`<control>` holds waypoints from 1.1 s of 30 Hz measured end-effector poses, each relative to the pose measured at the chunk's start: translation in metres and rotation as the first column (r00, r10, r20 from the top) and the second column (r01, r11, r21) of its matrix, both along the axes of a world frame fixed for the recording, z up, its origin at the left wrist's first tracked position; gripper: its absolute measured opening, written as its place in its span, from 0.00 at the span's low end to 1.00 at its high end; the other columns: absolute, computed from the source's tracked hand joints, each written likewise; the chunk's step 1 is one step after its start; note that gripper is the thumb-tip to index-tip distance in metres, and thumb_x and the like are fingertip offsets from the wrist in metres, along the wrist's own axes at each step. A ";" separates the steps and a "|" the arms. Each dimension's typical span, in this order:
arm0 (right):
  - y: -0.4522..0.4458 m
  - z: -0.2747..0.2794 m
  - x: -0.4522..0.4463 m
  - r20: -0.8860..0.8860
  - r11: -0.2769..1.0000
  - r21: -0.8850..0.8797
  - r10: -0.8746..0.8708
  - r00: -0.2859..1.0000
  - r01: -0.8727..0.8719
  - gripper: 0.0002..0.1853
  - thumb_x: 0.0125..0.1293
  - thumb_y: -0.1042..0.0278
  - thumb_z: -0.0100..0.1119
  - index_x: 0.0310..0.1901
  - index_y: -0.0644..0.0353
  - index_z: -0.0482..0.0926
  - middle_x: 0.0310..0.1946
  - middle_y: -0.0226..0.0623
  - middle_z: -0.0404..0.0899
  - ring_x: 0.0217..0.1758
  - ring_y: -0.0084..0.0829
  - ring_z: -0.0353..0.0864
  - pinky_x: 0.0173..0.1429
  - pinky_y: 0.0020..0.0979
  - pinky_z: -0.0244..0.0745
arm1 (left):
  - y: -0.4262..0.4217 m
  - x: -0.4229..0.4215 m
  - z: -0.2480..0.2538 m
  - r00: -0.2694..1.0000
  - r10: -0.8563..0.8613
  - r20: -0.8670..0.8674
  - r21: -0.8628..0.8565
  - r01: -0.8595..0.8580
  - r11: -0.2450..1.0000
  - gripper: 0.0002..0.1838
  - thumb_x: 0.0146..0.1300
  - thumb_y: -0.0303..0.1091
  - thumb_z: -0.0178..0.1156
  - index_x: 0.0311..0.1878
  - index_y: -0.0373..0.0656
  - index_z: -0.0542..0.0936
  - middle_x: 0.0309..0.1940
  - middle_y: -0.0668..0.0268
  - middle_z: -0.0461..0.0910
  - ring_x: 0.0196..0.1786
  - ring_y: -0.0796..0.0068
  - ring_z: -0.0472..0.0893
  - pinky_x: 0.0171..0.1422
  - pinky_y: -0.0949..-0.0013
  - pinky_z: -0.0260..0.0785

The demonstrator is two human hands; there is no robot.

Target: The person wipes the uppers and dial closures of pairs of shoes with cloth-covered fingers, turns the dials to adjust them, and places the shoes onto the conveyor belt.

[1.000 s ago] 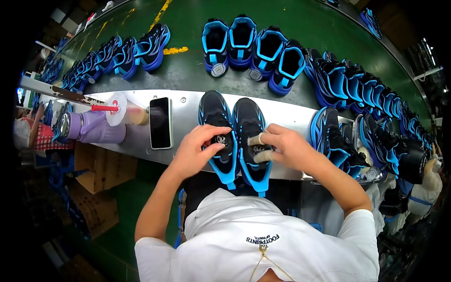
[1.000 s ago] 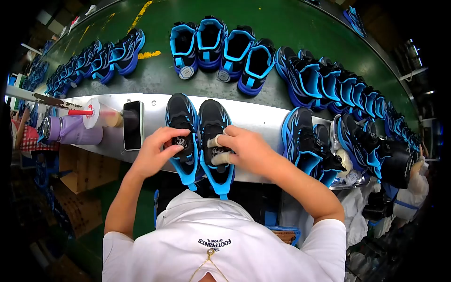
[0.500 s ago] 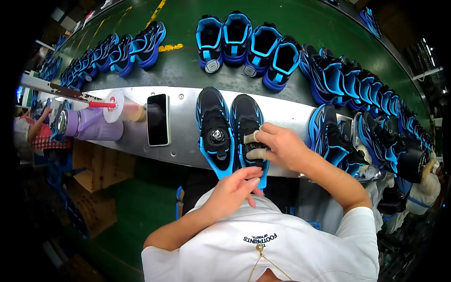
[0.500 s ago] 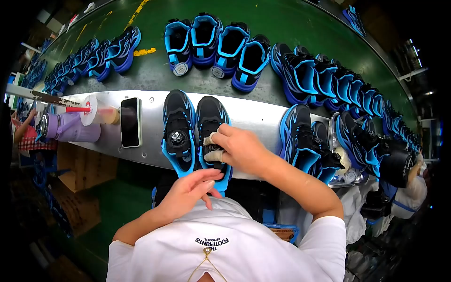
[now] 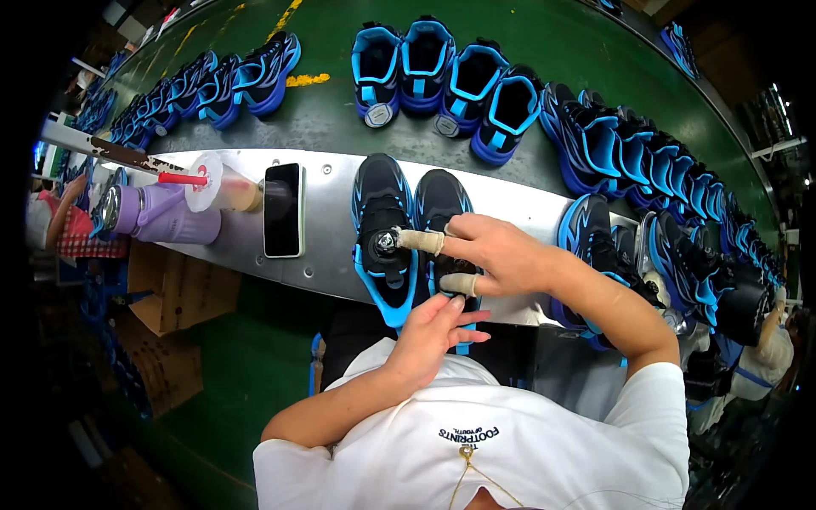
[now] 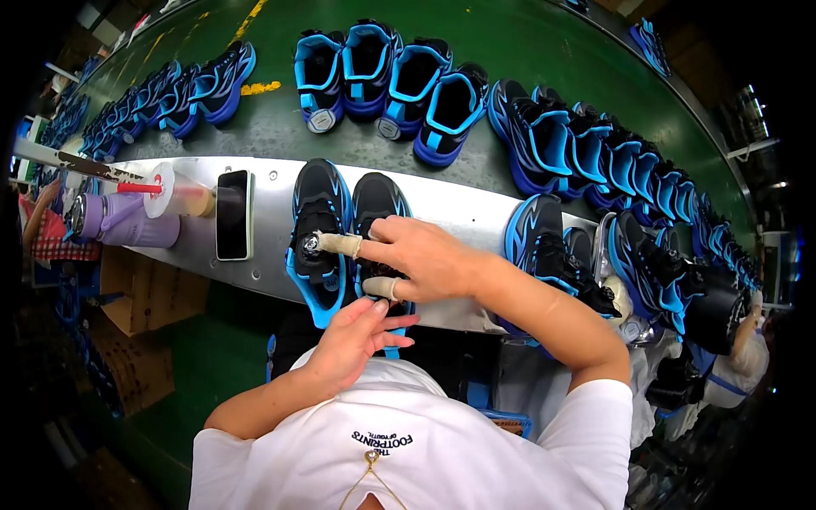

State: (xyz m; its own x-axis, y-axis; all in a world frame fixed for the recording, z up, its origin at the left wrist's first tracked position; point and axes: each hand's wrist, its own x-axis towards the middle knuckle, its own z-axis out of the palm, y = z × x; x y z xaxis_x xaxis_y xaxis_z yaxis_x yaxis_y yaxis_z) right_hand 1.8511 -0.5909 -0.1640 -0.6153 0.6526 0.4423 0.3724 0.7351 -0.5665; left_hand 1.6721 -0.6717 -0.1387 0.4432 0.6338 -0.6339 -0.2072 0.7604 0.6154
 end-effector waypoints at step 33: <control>-0.042 0.022 0.056 0.060 0.766 -0.557 -0.349 0.935 0.322 0.36 0.67 0.61 0.61 0.74 0.57 0.60 0.41 0.41 0.75 0.43 0.39 0.77 0.52 0.38 0.73 | 0.005 -0.005 0.030 0.934 -0.342 -0.100 -0.083 0.334 0.939 0.20 0.77 0.37 0.49 0.62 0.31 0.70 0.57 0.53 0.76 0.53 0.56 0.83 0.52 0.58 0.81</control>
